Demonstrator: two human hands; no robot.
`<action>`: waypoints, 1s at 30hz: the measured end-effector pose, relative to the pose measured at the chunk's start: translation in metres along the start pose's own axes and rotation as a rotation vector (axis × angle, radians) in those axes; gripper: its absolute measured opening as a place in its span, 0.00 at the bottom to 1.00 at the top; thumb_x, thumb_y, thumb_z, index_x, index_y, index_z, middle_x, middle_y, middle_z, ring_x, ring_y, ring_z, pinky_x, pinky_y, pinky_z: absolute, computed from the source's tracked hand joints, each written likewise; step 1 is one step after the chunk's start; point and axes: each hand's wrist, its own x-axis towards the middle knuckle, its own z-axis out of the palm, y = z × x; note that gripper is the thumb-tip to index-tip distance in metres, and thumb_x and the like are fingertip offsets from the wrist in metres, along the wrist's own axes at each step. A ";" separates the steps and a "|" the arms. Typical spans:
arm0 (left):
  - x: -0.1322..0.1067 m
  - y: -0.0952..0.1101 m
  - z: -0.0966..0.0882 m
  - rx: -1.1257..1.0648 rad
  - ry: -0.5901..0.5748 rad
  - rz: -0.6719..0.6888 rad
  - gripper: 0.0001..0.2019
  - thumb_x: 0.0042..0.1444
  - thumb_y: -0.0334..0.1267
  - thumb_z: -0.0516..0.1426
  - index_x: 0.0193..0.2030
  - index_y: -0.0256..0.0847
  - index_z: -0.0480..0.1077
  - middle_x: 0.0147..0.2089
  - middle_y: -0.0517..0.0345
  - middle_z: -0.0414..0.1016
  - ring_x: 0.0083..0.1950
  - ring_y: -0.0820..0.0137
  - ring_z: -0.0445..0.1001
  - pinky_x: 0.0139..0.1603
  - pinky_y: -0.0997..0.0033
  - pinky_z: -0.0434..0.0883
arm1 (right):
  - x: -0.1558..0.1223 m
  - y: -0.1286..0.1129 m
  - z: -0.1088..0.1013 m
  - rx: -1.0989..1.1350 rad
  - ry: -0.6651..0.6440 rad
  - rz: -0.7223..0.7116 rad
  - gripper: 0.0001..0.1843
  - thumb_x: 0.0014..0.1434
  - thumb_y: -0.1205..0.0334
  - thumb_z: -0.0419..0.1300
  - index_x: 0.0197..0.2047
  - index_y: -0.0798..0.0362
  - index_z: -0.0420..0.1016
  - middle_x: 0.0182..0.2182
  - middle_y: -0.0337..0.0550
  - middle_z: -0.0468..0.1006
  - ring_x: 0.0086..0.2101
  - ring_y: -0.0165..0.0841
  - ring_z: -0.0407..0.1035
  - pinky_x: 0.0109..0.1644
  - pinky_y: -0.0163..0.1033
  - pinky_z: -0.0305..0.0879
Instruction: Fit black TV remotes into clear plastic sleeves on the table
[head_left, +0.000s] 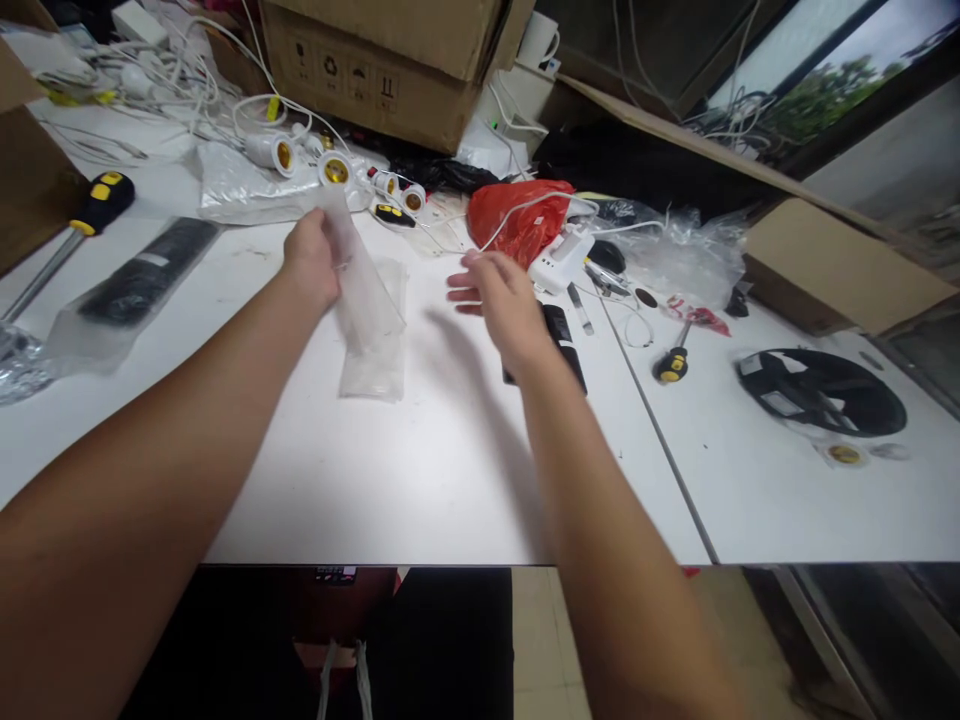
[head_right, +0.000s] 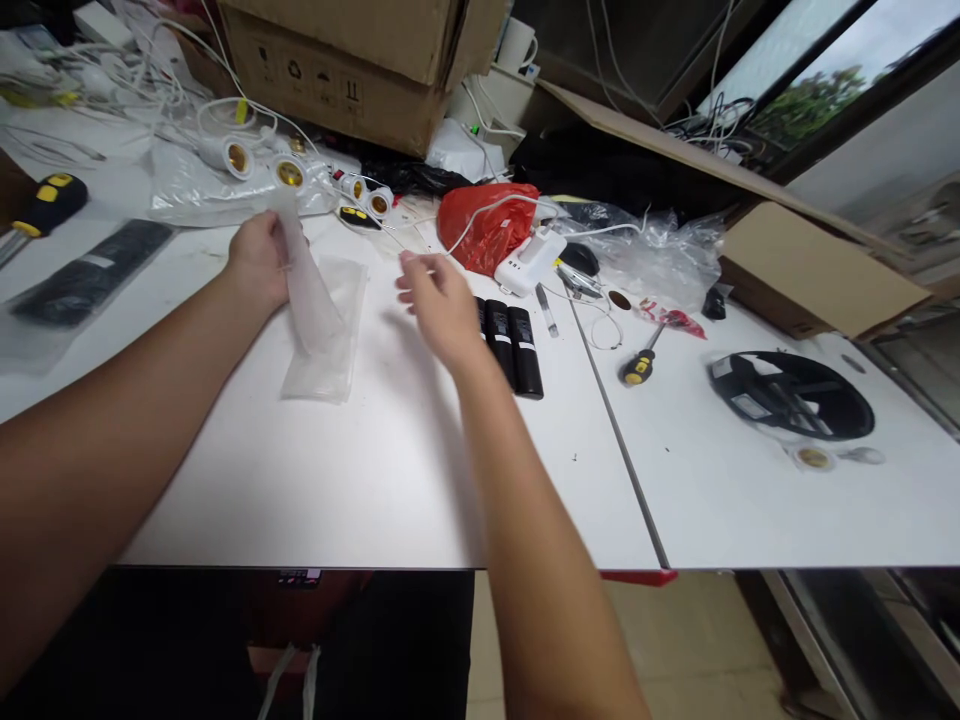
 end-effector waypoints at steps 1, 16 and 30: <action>-0.005 0.001 0.005 -0.053 0.045 -0.044 0.13 0.73 0.39 0.46 0.39 0.38 0.65 0.37 0.55 0.72 0.38 0.70 0.72 0.44 0.64 0.75 | -0.009 -0.006 0.015 0.068 -0.055 0.036 0.26 0.69 0.37 0.49 0.50 0.51 0.72 0.42 0.47 0.80 0.43 0.38 0.77 0.47 0.43 0.71; -0.021 0.008 0.007 0.060 0.090 0.119 0.11 0.61 0.30 0.59 0.46 0.47 0.62 0.35 0.61 0.77 0.30 0.70 0.78 0.22 0.77 0.65 | -0.036 -0.009 0.023 0.268 -0.266 0.296 0.10 0.59 0.59 0.66 0.39 0.50 0.69 0.27 0.36 0.78 0.27 0.29 0.71 0.33 0.34 0.61; -0.006 0.009 -0.003 0.174 -0.157 0.119 0.12 0.54 0.46 0.68 0.34 0.44 0.71 0.36 0.57 0.76 0.36 0.69 0.77 0.31 0.74 0.75 | -0.040 -0.009 0.008 0.321 -0.676 0.253 0.10 0.59 0.63 0.63 0.35 0.50 0.63 0.27 0.36 0.75 0.26 0.27 0.67 0.25 0.32 0.54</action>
